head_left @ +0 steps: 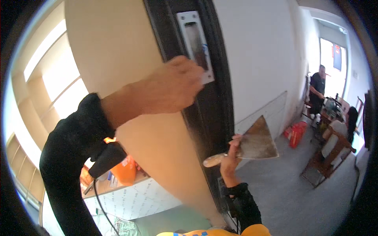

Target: The recorder is sanding the edge of a door frame with a hand-held scraper/sander tool.

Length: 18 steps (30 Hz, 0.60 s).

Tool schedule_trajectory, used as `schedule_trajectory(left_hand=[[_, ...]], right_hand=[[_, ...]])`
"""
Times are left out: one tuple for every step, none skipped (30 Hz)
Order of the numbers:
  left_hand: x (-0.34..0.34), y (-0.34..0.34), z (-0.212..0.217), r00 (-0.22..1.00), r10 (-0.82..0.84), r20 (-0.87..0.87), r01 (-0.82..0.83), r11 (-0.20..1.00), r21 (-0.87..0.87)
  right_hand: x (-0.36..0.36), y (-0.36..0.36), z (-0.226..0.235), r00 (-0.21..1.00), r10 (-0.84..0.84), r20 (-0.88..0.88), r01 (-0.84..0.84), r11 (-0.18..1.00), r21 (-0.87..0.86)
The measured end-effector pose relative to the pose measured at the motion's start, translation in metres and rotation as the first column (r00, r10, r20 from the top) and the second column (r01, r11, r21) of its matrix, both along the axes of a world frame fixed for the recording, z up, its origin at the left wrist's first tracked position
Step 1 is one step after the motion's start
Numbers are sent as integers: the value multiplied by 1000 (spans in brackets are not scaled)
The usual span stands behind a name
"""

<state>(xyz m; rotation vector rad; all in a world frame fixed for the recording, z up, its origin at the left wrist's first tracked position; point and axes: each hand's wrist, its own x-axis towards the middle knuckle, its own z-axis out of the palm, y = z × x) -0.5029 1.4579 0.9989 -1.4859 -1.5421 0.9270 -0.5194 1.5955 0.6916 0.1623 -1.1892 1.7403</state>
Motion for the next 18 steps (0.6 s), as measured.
schedule_trajectory(left_hand=[[-2,-7,-1,1000,-16,6,15,999,39],[-5,-12,-2,1000,-4,-25,7,994,112],[-12,-13,-4,990,-132,-58,141,966,216],[-20,-8,-12,969,-232,79,185,904,385],[-27,-2,-20,957,-246,152,141,856,497],[-27,2,-32,959,-268,90,185,837,515],[-25,6,-44,976,-173,131,71,824,562],[-23,13,-55,980,-125,153,11,807,591],[-20,17,-64,985,-127,120,39,830,557],[-19,21,-71,987,-79,141,-17,817,577],[-19,26,-79,908,-256,333,-47,726,686],[-21,28,-87,685,-438,582,-224,633,741],[-27,30,-91,833,-329,445,-123,673,729],[-37,33,-91,909,-245,337,-55,731,681],[-50,36,-94,952,-205,228,-3,736,676],[-62,38,-102,977,-173,126,53,764,643],[-76,41,-110,986,-163,42,96,748,657],[-86,42,-117,974,-209,-81,210,727,654]], right_hand=[[-9,-7,0,994,-113,2,110,968,224],[-12,-7,1,996,-94,-11,94,970,223],[-20,-14,4,995,-88,-50,97,970,222],[-24,-15,8,994,-79,-80,95,973,211],[-29,-18,14,991,-68,-119,91,977,194],[-29,-17,17,977,188,-102,-194,979,-54],[-27,-17,21,902,378,-210,-428,847,-315],[-24,-12,24,989,141,-53,-148,977,-155],[-18,-7,25,989,141,33,-132,974,-186],[-12,-2,25,987,146,64,-134,976,-171],[-3,7,20,976,168,138,-143,975,-172],[6,13,11,976,158,150,-137,981,-139],[14,16,4,961,188,201,-150,970,-193],[19,20,-3,977,109,183,-84,987,-140],[26,18,-12,987,73,141,-51,987,-151],[33,16,-21,985,44,167,-18,988,-155],[42,15,-30,986,128,106,-95,957,-273],[53,11,-39,959,267,90,-214,897,-387]])
